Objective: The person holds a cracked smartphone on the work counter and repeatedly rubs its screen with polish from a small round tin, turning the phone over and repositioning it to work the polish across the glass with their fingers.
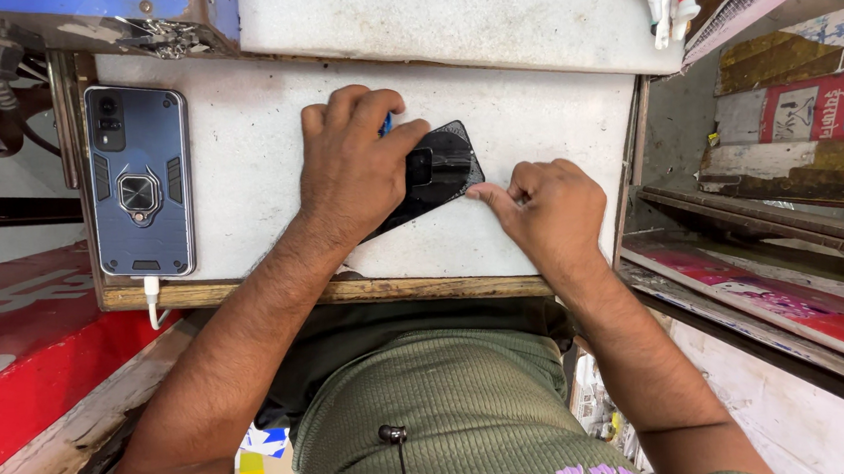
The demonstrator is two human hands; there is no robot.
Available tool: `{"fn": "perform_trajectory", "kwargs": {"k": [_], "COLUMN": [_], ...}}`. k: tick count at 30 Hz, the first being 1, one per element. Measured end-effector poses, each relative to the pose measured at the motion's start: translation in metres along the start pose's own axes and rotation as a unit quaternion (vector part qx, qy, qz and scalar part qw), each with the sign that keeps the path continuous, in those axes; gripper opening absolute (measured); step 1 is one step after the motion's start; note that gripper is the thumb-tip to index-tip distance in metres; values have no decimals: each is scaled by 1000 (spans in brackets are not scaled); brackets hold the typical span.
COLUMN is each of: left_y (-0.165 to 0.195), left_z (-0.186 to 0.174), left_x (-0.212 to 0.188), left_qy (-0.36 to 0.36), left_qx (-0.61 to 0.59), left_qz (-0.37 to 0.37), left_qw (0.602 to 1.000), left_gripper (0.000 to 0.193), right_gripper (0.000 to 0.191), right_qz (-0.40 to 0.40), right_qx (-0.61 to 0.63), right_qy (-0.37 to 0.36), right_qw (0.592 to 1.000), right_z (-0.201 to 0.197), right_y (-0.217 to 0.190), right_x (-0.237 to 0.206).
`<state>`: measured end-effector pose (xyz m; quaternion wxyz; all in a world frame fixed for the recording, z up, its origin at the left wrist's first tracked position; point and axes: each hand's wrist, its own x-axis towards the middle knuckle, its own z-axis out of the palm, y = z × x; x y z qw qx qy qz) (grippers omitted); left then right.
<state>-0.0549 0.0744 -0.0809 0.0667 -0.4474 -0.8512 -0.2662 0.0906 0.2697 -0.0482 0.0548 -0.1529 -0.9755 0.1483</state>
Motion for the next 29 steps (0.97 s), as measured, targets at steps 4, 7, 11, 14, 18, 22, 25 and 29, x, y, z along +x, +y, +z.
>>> {"fn": "perform_trajectory", "kwargs": {"k": [4, 7, 11, 14, 18, 22, 25, 29], "left_y": [-1, -5, -3, -2, 5, 27, 52, 62], "left_z": [3, 5, 8, 7, -1, -18, -21, -16], "left_x": [0, -3, -5, -3, 4, 5, -3, -9], "left_qy": [-4, -5, 35, 60, 38, 29, -64, -107], "left_qx": [-33, 1, 27, 51, 89, 101, 32, 34], "left_qz": [1, -60, -80, -78, -94, -54, -25, -53], "left_qw": [999, 998, 996, 994, 991, 993, 997, 992], "left_gripper": [13, 15, 17, 14, 19, 38, 67, 79], "right_gripper": [53, 51, 47, 41, 30, 34, 30, 24], "right_qz": [30, 33, 24, 18, 59, 81, 6, 30], "right_qx": [15, 24, 45, 78, 166, 183, 146, 96], "right_qy": [-31, -65, -84, -75, -43, -38, -22, -52], "right_qw": [999, 997, 995, 994, 983, 979, 989, 993], "right_z": [-5, -11, -15, -16, -17, -23, -25, -29], "right_y": [-2, -1, 0, 1, 2, 2, 3, 2], "right_x": [2, 7, 13, 11, 3, 1, -3, 0]}}
